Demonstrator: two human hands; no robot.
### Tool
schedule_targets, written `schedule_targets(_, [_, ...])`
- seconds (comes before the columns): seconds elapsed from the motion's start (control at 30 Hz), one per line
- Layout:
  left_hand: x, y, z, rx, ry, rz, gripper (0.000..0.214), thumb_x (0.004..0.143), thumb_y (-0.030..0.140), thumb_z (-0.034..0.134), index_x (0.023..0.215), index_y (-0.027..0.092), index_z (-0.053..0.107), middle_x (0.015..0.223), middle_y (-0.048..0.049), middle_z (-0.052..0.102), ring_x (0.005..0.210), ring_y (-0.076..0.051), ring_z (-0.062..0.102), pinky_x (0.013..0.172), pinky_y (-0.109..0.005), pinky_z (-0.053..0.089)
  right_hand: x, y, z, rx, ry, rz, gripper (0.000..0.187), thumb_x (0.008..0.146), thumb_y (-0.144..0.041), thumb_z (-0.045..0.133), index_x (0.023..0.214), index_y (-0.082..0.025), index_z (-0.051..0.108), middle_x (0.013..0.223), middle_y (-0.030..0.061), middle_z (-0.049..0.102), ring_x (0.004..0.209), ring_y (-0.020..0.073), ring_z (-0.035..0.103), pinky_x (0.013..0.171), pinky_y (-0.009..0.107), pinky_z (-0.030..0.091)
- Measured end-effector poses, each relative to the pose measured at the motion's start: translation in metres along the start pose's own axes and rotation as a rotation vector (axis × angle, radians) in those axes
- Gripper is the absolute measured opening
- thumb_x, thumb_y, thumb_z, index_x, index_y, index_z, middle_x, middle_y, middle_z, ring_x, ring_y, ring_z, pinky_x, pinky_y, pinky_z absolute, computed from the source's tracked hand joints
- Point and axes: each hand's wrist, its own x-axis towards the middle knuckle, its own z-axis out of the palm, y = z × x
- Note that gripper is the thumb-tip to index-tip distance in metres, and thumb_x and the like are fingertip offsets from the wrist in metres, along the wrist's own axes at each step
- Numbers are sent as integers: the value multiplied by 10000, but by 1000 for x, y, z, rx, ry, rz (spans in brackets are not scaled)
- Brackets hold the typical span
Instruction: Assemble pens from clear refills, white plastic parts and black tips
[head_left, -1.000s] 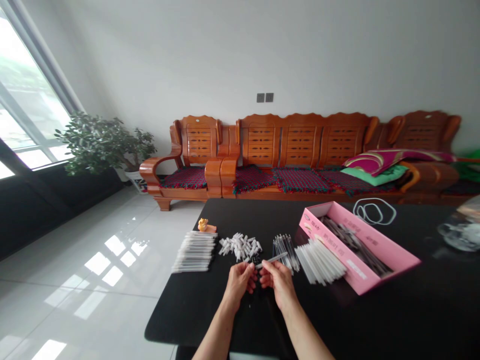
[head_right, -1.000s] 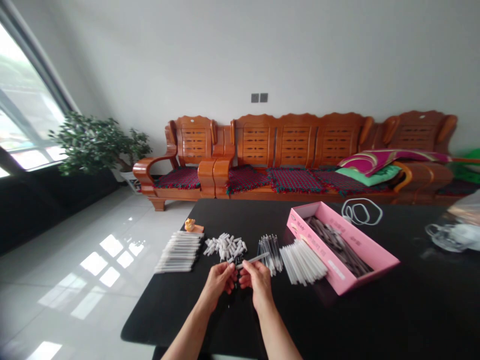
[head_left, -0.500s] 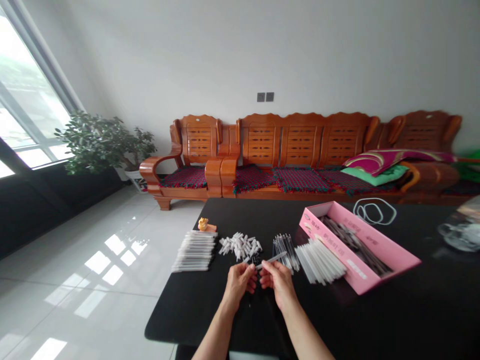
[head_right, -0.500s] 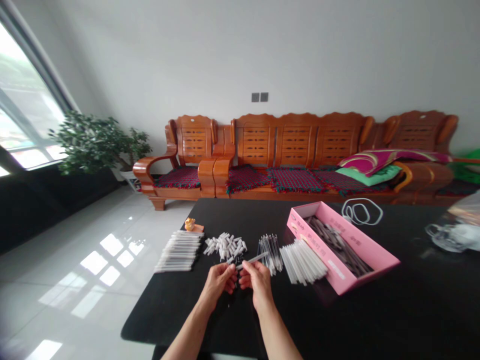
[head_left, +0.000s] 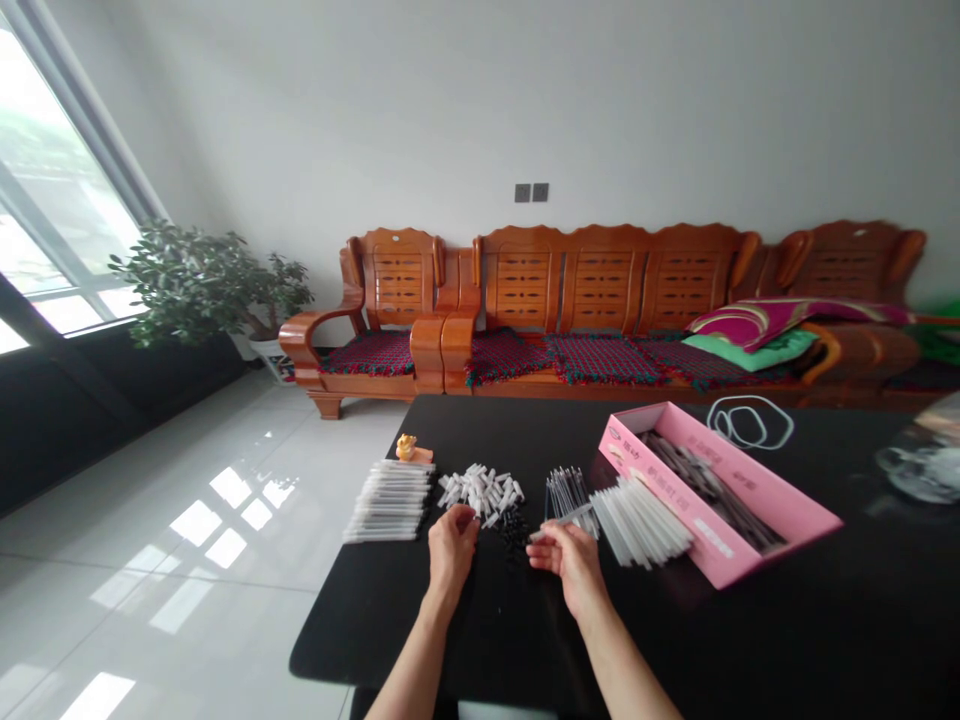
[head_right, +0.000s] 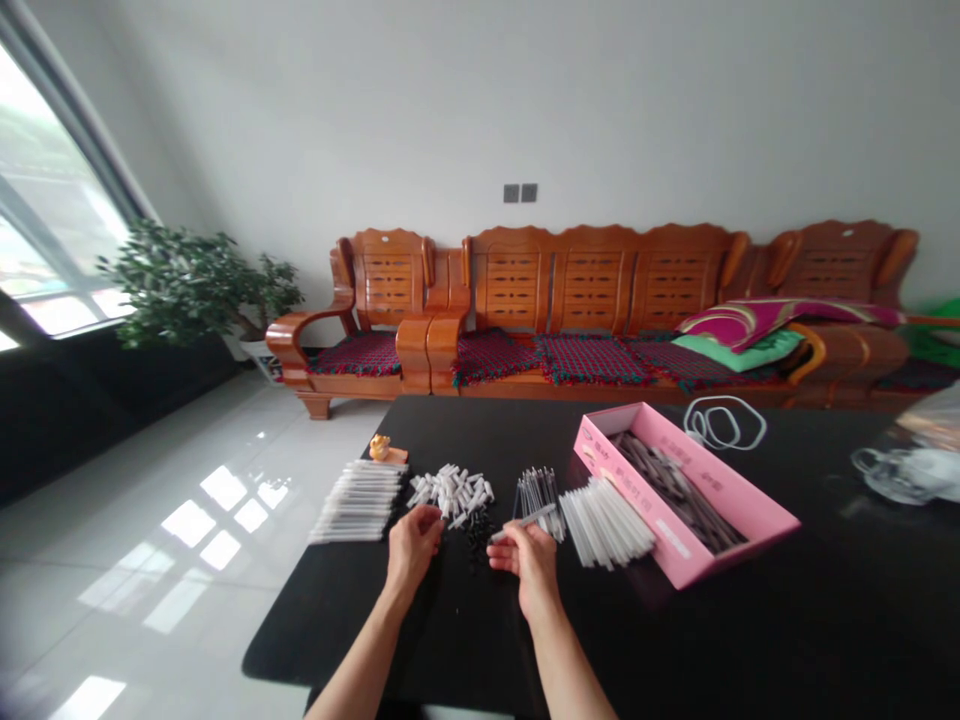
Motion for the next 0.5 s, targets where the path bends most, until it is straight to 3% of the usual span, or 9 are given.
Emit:
schedule_targets(0.13, [20, -1, -1, 206, 102, 112, 98, 711, 237, 705, 779, 189, 653, 716, -24, 654, 676, -163, 596, 653, -230, 389, 0, 1, -3, -92, -51, 36, 272, 653, -355, 715, 771, -138, 601, 547, 24, 670, 405, 180, 643, 358, 241, 503])
schedule_targets(0.23, [24, 5, 6, 329, 91, 92, 135, 715, 236, 719, 800, 198, 622, 694, -16, 623, 709, -181, 593, 671, -239, 353, -2, 5, 0, -133, -137, 61, 335, 681, -451, 703, 738, -142, 588, 552, 32, 666, 392, 182, 637, 342, 239, 486])
schedule_targets(0.4, [24, 4, 11, 376, 84, 54, 147, 723, 148, 678, 849, 196, 621, 698, -25, 628, 755, -195, 612, 688, -244, 352, -7, 6, 1, -162, -212, 74, 373, 692, -490, 703, 759, -146, 578, 587, 40, 677, 420, 179, 647, 360, 231, 484])
schedule_targets(0.5, [25, -2, 5, 269, 111, 38, 211, 708, 165, 686, 914, 192, 653, 682, -11, 625, 682, -174, 607, 649, -236, 377, -12, 3, 1, -182, -245, 77, 359, 708, -485, 682, 755, -149, 566, 601, 46, 681, 458, 185, 661, 382, 233, 489])
